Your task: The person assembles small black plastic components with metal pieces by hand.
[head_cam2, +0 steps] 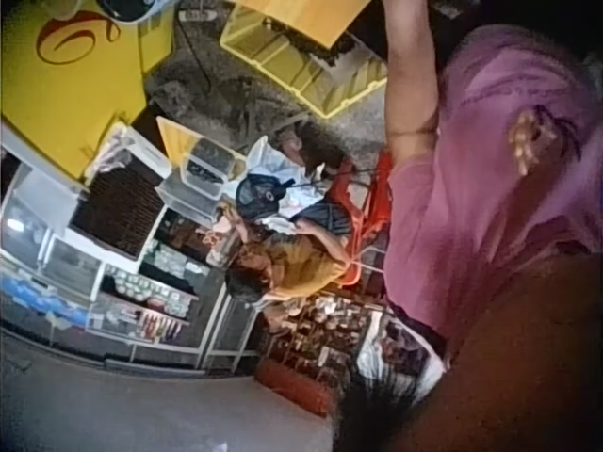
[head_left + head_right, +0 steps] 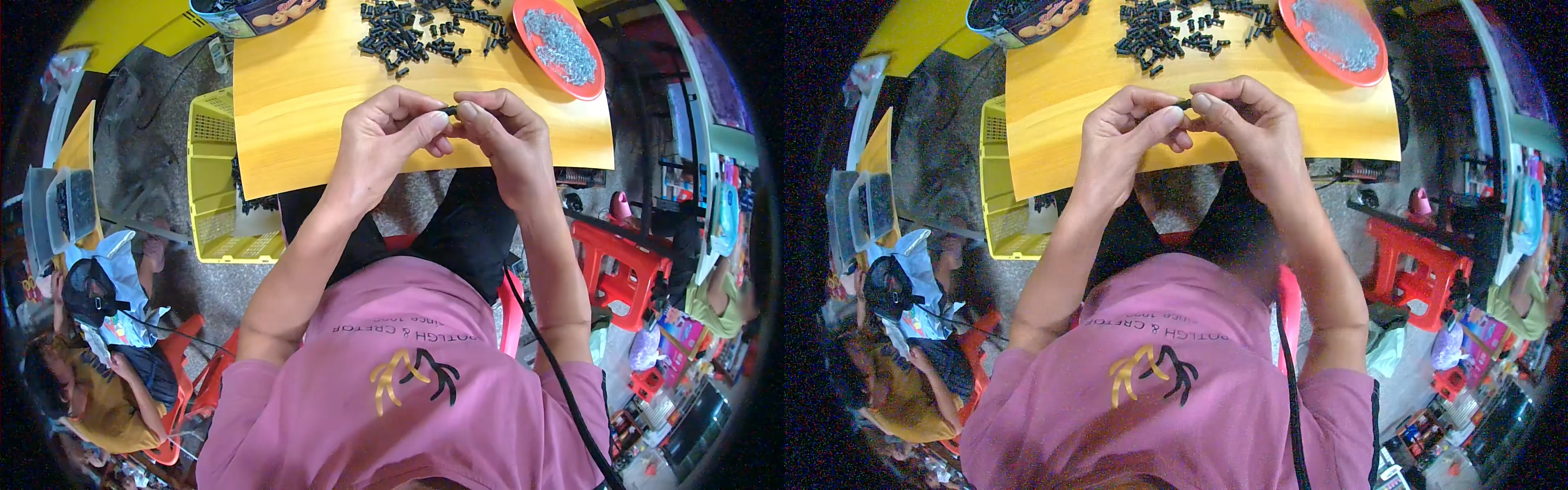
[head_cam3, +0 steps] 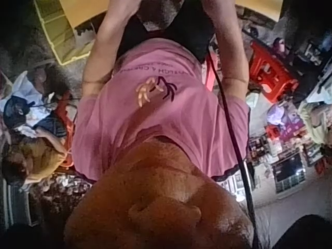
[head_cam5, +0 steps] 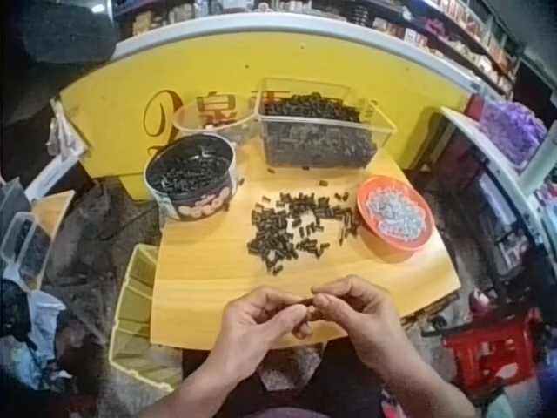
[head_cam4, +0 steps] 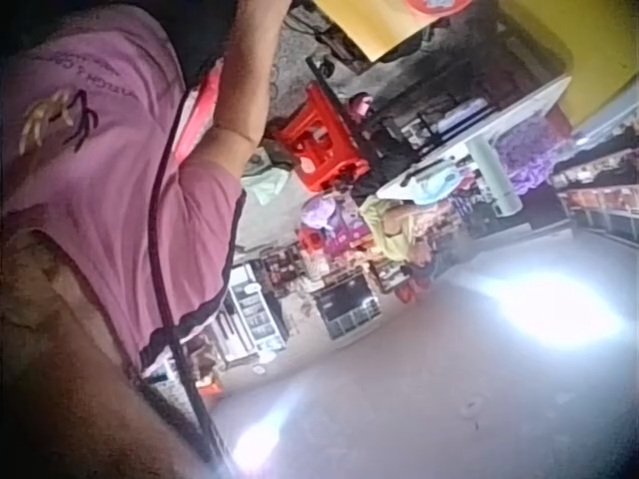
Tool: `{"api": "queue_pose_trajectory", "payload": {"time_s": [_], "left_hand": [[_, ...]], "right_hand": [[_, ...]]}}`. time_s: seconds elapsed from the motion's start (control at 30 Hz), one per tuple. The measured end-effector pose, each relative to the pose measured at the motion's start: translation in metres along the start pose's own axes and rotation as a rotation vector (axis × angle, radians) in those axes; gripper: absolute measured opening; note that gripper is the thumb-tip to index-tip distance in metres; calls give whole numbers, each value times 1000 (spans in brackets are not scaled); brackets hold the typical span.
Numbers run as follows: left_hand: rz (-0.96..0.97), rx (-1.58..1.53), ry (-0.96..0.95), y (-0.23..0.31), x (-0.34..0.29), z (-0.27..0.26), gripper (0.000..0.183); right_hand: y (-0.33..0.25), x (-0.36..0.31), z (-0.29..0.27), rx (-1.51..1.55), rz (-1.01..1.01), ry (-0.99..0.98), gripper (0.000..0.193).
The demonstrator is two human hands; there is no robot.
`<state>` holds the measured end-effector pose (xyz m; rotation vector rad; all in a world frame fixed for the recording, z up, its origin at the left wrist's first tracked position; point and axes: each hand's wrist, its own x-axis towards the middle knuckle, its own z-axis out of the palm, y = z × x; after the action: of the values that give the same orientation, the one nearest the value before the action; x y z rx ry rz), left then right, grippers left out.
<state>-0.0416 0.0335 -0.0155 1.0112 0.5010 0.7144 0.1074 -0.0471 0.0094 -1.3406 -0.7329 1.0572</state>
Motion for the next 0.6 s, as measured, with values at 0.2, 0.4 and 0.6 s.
{"api": "queue_pose_trajectory", "payload": {"time_s": [0.2, 0.4, 0.6], "left_hand": [[-23, 15, 30, 4, -5, 5, 16], [213, 241, -31, 4, -7, 7, 14], [394, 483, -91, 17, -6, 10, 15]], "right_hand": [[-11, -7, -6, 211, 119, -24, 29], [-7, -15, -8, 293, 336, -171, 52], [-6, -21, -11, 490, 446, -263, 51]]}}
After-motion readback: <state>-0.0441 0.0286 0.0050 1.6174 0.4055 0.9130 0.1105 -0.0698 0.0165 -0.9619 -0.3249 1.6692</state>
